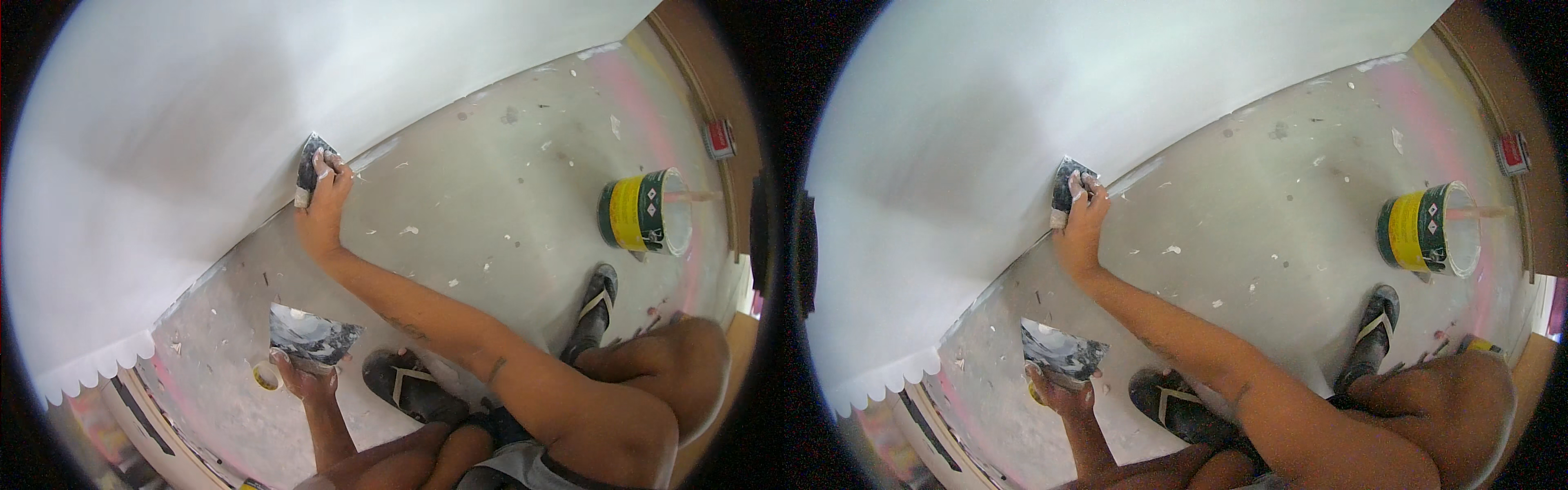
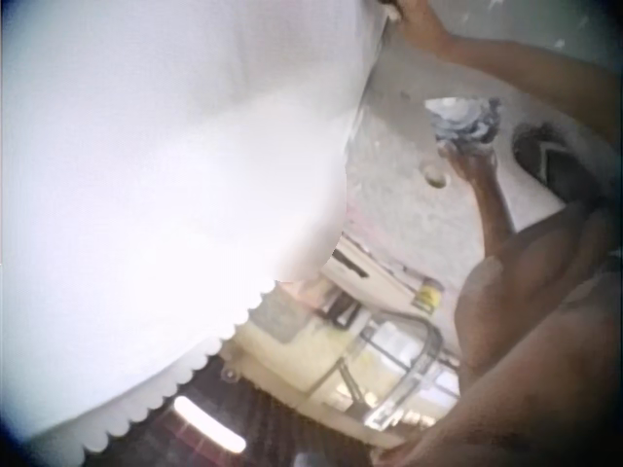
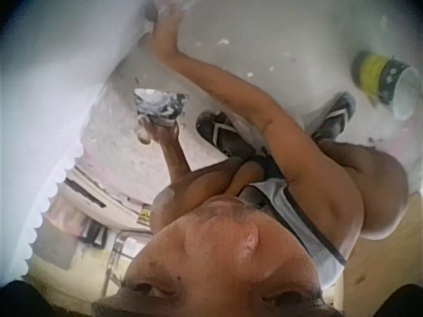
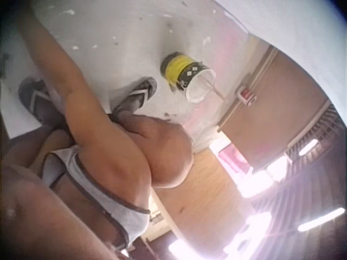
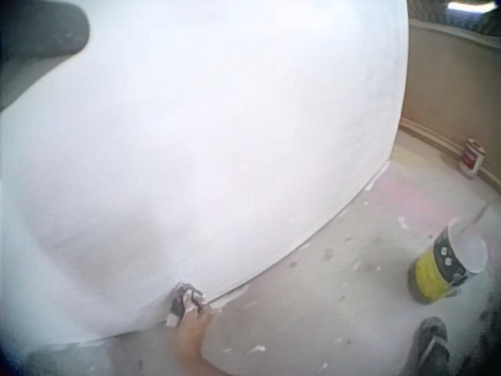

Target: Applying and smoothing white wall filler or putty onto a surface using hand spatulas.

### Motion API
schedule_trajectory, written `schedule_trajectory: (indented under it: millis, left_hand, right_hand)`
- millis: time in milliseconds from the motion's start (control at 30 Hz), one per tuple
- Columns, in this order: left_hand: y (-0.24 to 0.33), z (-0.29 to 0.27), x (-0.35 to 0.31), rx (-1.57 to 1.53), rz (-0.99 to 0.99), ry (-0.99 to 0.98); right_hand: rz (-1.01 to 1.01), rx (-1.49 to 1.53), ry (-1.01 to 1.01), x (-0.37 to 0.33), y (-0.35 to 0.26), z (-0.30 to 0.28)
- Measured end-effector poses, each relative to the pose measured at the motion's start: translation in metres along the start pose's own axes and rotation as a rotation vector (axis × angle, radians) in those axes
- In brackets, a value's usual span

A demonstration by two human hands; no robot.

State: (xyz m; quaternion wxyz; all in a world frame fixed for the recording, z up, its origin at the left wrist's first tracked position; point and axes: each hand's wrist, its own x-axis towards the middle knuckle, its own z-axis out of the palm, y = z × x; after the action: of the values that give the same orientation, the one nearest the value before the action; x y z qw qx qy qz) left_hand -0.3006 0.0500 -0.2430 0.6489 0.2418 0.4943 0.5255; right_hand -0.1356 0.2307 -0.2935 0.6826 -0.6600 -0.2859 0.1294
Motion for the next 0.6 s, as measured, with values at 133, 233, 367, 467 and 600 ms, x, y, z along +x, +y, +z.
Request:
schedule_trajectory:
  millis: [133,233,367,467,600]
  left_hand:
    - [0.007,0.021,0.012,-0.119,-0.044,-0.046]
    - [0.0,0.023,0.021,-0.096,0.005,0.043]
    - [-0.017,0.04,0.037,0.206,0.115,0.177]
    - [-0.012,0.037,0.053,-0.871,-0.408,-0.634]
    - [-0.016,0.071,0.049,-0.584,-0.425,-0.422]
  right_hand:
    - [-0.06,-0.007,-0.104,-0.013,0.005,-0.002]
    - [-0.161,0.081,-0.357,-0.022,0.011,-0.026]
    - [-0.107,0.269,-0.534,-0.013,-0.003,-0.102]
    - [-0.263,0.572,-0.79,-0.016,-0.035,-0.153]
    - [-0.361,0.362,-0.964,-0.009,-0.018,-0.175]
